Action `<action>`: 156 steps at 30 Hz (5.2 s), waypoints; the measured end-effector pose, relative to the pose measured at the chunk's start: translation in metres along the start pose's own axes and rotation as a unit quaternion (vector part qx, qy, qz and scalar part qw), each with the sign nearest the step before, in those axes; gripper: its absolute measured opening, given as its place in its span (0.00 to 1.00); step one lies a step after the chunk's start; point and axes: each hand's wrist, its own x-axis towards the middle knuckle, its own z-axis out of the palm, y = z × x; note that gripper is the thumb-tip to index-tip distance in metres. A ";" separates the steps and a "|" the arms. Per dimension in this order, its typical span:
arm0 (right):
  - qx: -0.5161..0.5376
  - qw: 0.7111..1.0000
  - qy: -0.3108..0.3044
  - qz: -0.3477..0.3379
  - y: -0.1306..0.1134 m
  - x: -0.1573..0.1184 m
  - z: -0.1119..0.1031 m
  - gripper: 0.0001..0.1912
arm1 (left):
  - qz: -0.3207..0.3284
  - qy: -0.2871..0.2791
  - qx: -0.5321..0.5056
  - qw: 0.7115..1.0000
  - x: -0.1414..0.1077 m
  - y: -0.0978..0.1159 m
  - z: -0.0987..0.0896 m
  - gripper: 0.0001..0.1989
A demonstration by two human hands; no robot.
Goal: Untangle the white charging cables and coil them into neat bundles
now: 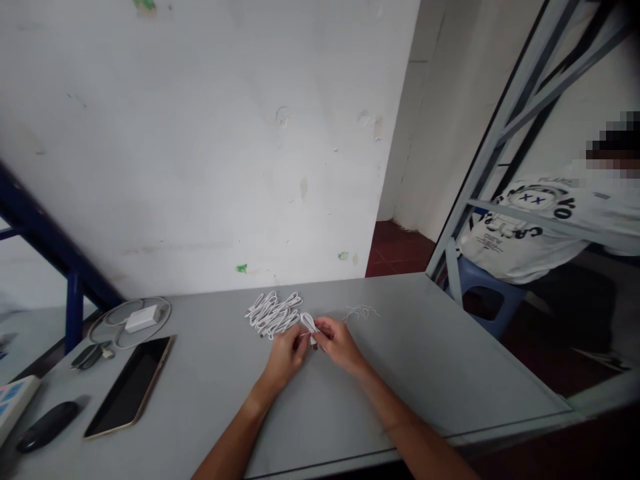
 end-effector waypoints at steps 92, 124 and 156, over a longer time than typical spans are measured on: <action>-0.660 0.742 0.059 -0.101 0.020 0.015 -0.095 0.23 | -0.039 -0.029 0.307 0.951 0.005 -0.069 -0.039 0.20; -0.612 0.781 -0.044 -0.114 0.019 -0.055 -0.069 0.47 | 0.002 -0.100 0.382 0.919 -0.067 -0.043 -0.034 0.45; -0.550 0.824 -0.006 -0.138 0.015 -0.047 -0.063 0.34 | 0.034 -0.057 0.274 0.959 -0.061 -0.038 -0.028 0.33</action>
